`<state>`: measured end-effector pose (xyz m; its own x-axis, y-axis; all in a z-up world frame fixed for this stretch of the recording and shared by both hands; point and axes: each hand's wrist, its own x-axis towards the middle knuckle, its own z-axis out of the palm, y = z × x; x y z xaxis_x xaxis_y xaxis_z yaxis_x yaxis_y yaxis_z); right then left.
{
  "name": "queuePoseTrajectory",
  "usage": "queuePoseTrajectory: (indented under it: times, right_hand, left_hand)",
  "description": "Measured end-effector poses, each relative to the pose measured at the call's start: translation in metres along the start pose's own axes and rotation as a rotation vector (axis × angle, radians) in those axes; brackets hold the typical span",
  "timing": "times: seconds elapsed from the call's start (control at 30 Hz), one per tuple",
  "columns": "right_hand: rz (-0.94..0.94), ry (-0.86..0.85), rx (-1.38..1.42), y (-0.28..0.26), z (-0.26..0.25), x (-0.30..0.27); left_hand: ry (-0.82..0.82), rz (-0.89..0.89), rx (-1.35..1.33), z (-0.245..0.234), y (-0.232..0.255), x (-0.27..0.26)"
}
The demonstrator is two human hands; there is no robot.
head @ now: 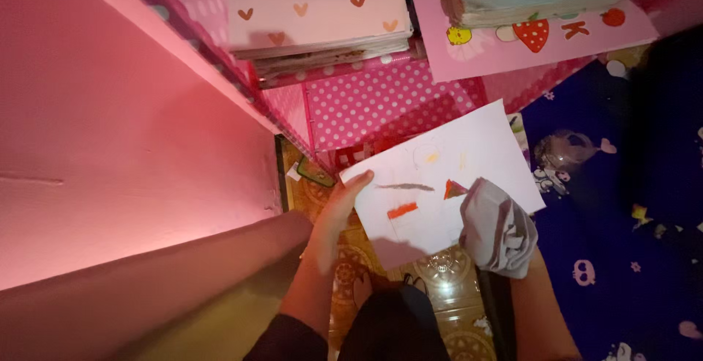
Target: The person wipes a small book and the surfaces of a pink polka-dot shelf with a cloth, then removes a drawing and another book from the lower shelf to wipe them individually.
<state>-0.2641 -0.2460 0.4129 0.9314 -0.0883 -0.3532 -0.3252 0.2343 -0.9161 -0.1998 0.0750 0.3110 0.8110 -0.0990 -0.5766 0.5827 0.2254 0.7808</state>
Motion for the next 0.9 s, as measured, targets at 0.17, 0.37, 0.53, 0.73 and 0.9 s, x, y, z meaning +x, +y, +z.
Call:
queuePoseTrajectory:
  times: [0.17,0.37,0.53,0.73,0.9]
  right_hand:
    - [0.048,-0.006,-0.018,-0.018,0.003,-0.018]
    - [0.094,-0.027,-0.058,-0.045,0.020,-0.031]
    - [0.055,-0.112,-0.095,-0.059,0.061,0.045]
    - [0.072,-0.162,-0.069,-0.046,0.097,0.129]
    - [0.090,-0.166,-0.046,-0.042,0.098,0.153]
  left_hand:
    - [-0.077,0.069,0.044,0.003,0.027,-0.035]
    - [0.005,0.190,-0.089,0.008,0.047,-0.076]
    - [0.258,0.562,-0.042,0.009,0.087,-0.007]
    - [0.482,0.487,0.245,-0.007,0.106,0.086]
    - [0.474,0.410,0.213,-0.021,0.103,0.138]
